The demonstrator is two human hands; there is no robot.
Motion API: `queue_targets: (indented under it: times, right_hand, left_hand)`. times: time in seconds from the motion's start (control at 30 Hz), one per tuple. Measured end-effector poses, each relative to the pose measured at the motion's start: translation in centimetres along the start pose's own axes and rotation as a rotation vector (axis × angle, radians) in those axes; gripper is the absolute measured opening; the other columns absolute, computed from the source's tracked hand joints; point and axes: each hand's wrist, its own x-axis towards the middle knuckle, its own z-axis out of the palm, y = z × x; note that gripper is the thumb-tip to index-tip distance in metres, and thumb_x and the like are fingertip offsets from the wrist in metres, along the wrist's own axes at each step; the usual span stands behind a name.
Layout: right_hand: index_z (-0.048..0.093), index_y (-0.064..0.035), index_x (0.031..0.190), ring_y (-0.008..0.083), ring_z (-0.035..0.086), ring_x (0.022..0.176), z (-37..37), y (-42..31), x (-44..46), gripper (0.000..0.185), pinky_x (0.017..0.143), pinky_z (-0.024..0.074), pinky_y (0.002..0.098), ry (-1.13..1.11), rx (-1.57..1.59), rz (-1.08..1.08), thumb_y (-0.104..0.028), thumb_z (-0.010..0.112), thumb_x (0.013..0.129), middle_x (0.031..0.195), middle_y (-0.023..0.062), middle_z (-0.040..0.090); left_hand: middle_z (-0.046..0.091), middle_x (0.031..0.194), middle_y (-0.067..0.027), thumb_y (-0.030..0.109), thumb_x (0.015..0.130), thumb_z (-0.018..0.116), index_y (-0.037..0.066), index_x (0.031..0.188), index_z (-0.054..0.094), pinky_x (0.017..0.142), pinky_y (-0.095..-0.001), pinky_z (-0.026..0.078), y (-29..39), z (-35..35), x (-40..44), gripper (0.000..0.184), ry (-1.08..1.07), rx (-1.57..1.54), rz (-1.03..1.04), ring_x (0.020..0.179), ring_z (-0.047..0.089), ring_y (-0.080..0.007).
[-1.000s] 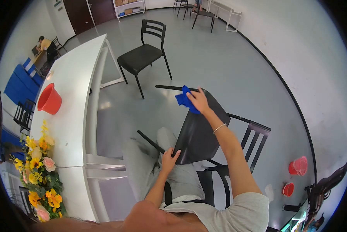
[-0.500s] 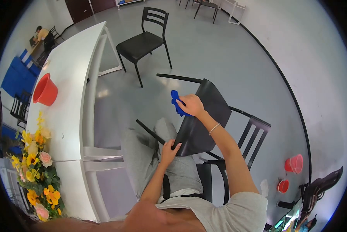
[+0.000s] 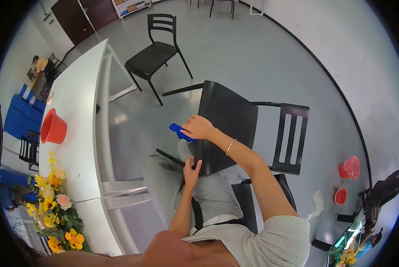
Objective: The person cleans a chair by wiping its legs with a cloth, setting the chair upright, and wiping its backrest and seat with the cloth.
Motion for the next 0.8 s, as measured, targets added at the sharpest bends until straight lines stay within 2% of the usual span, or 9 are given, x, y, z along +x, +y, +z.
queue_targets:
  times: [0.1,0.2,0.23,0.3,0.37,0.4,0.6,0.73,0.8]
  right_hand:
    - [0.062,-0.0087,0.082,0.0324,0.059,0.067,-0.5,-0.3,0.1,0.032,0.07,0.0463,0.0421,-0.006,0.022,0.096,-0.035,0.05,0.094,0.065,0.013,0.059]
    - [0.063,-0.0092,0.081,0.032,0.059,0.069,-1.4,-1.3,0.4,0.03,0.068,0.0464,0.0416,-0.032,0.037,0.102,-0.034,0.052,0.094,0.067,0.0123,0.059]
    - [0.063,-0.0092,0.081,0.032,0.059,0.069,-1.3,-1.2,0.4,0.03,0.068,0.0464,0.0416,-0.036,0.045,0.091,-0.034,0.052,0.094,0.067,0.0123,0.059]
    - [0.06,-0.0078,0.087,0.0354,0.062,0.071,-1.0,-0.9,0.6,0.032,0.066,0.0473,0.047,-0.031,0.161,0.161,-0.035,0.048,0.096,0.069,0.0158,0.061]
    - [0.059,-0.0078,0.091,0.0365,0.061,0.072,-0.8,-0.5,0.6,0.03,0.065,0.047,0.048,-0.007,0.179,0.185,-0.035,0.047,0.096,0.07,0.0162,0.061]
    - [0.057,-0.0079,0.094,0.0376,0.061,0.072,-0.7,-0.3,0.7,0.03,0.065,0.0467,0.0489,0.017,0.188,0.222,-0.036,0.046,0.097,0.07,0.0166,0.062]
    - [0.052,-0.008,0.097,0.0386,0.061,0.07,-0.6,0.0,1.5,0.028,0.063,0.0455,0.0498,-0.017,0.191,0.208,-0.035,0.046,0.097,0.07,0.0171,0.062]
    - [0.052,-0.0075,0.095,0.0392,0.06,0.068,-0.1,-0.6,2.7,0.027,0.061,0.0453,0.05,0.0,0.209,0.203,-0.034,0.046,0.097,0.068,0.0174,0.061]
    - [0.055,-0.0084,0.096,0.0386,0.06,0.065,0.1,-0.6,3.2,0.027,0.06,0.0448,0.0497,-0.004,0.167,0.224,-0.034,0.047,0.097,0.067,0.0169,0.061]
  left_hand:
    - [0.07,0.089,-0.0143,0.028,0.089,0.069,0.003,0.117,0.054,0.077,-0.0336,0.049,1.0,-0.9,-0.1,0.041,-0.029,0.084,0.027,0.081,0.066,-0.0231]
    - [0.07,0.087,-0.0152,0.025,0.093,0.064,0.004,0.126,0.05,0.075,-0.0326,0.05,2.4,-1.6,0.3,0.042,-0.081,-0.018,-0.023,0.082,0.066,-0.0225]
    - [0.07,0.088,-0.0147,0.023,0.094,0.061,0.003,0.128,0.048,0.076,-0.0309,0.049,2.4,-1.8,0.4,0.041,-0.097,-0.091,-0.03,0.083,0.066,-0.0197]
    - [0.07,0.09,-0.0142,0.021,0.096,0.058,0.003,0.13,0.047,0.077,-0.0293,0.049,2.0,-2.2,0.4,0.04,-0.095,-0.161,-0.041,0.084,0.065,-0.0168]
    - [0.068,0.098,-0.0191,0.028,0.098,0.055,0.003,0.132,0.047,0.081,-0.0342,0.05,1.2,-2.3,0.8,0.043,-0.17,0.05,0.054,0.09,0.066,-0.0251]
    - [0.067,0.103,-0.0205,0.028,0.098,0.054,0.002,0.131,0.047,0.082,-0.0345,0.05,1.1,-2.3,1.0,0.042,-0.193,0.044,0.061,0.09,0.066,-0.0265]
    - [0.067,0.101,-0.0185,0.031,0.099,0.052,0.001,0.127,0.05,0.083,-0.0352,0.048,0.0,-2.7,1.6,0.041,-0.25,0.06,0.05,0.093,0.065,-0.0272]
    - [0.068,0.099,-0.0161,0.031,0.099,0.052,0.002,0.127,0.051,0.085,-0.0351,0.047,0.3,-3.6,2.2,0.04,-0.19,0.147,0.042,0.096,0.064,-0.0277]
    - [0.065,0.107,-0.0168,0.029,0.098,0.053,0.002,0.132,0.047,0.088,-0.0362,0.046,1.1,-4.2,2.6,0.044,-0.152,-0.015,-0.068,0.099,0.061,-0.0299]
